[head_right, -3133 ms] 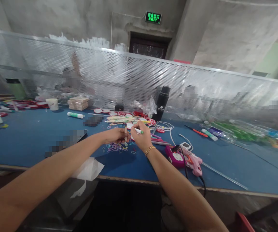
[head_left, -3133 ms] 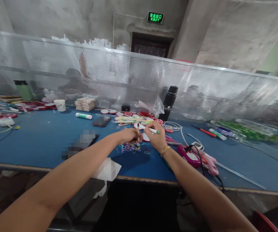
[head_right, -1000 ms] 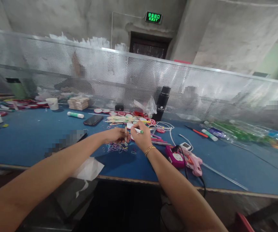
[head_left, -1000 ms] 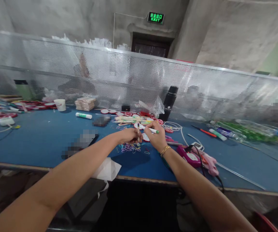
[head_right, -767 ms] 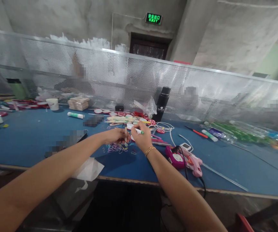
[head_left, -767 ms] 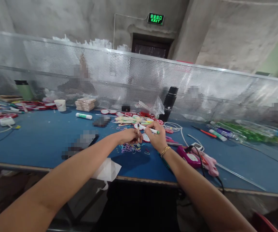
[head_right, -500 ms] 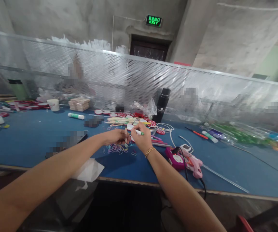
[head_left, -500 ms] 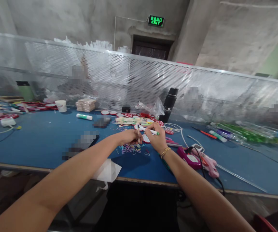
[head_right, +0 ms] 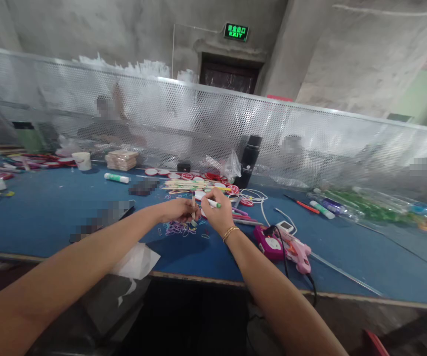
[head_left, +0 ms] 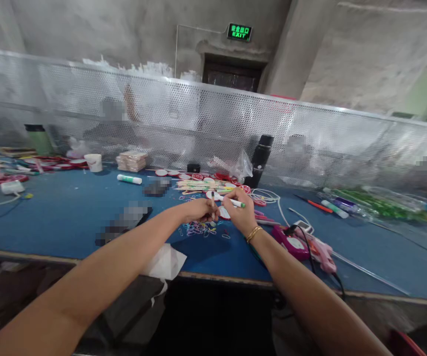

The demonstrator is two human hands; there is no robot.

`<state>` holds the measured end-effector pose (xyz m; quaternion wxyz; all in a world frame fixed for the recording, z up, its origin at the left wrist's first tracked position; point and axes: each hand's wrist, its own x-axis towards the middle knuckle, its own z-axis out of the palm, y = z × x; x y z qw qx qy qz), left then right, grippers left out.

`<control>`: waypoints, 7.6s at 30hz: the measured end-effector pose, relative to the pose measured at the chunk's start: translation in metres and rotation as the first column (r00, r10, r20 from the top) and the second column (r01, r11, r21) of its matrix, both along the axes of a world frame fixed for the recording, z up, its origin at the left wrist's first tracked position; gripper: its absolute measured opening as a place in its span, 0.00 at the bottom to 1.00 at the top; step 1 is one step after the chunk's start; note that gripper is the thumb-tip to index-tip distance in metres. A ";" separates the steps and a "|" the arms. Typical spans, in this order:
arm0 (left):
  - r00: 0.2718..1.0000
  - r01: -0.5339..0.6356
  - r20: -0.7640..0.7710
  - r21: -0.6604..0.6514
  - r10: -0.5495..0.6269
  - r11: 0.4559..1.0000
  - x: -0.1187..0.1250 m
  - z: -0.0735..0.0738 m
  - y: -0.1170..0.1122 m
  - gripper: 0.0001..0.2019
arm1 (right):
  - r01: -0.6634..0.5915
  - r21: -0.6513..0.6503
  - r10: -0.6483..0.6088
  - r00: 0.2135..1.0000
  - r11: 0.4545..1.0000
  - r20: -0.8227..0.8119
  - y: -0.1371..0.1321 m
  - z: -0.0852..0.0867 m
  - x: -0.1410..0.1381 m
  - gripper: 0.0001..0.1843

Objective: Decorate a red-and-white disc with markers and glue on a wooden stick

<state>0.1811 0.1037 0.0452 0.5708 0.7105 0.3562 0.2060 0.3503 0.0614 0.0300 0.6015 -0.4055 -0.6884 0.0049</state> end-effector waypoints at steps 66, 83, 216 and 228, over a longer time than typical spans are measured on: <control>1.000 -0.022 0.019 -0.020 0.022 1.000 0.001 0.006 -0.007 0.10 | 0.014 0.006 -0.014 1.000 1.000 0.015 0.000 0.001 0.000 0.05; 1.000 -0.003 0.019 -0.010 0.003 1.000 0.000 0.005 -0.006 0.07 | 0.045 0.005 -0.045 0.999 0.999 0.002 0.000 0.001 0.000 0.05; 1.000 0.003 0.020 -0.026 -0.003 1.000 0.000 0.006 -0.007 0.08 | 0.018 -0.009 -0.018 1.000 1.000 -0.008 0.001 0.000 0.000 0.05; 0.999 0.005 0.034 -0.022 -0.004 1.000 0.000 0.003 -0.005 0.07 | 0.025 -0.006 -0.025 1.000 1.000 0.000 -0.001 0.001 -0.001 0.06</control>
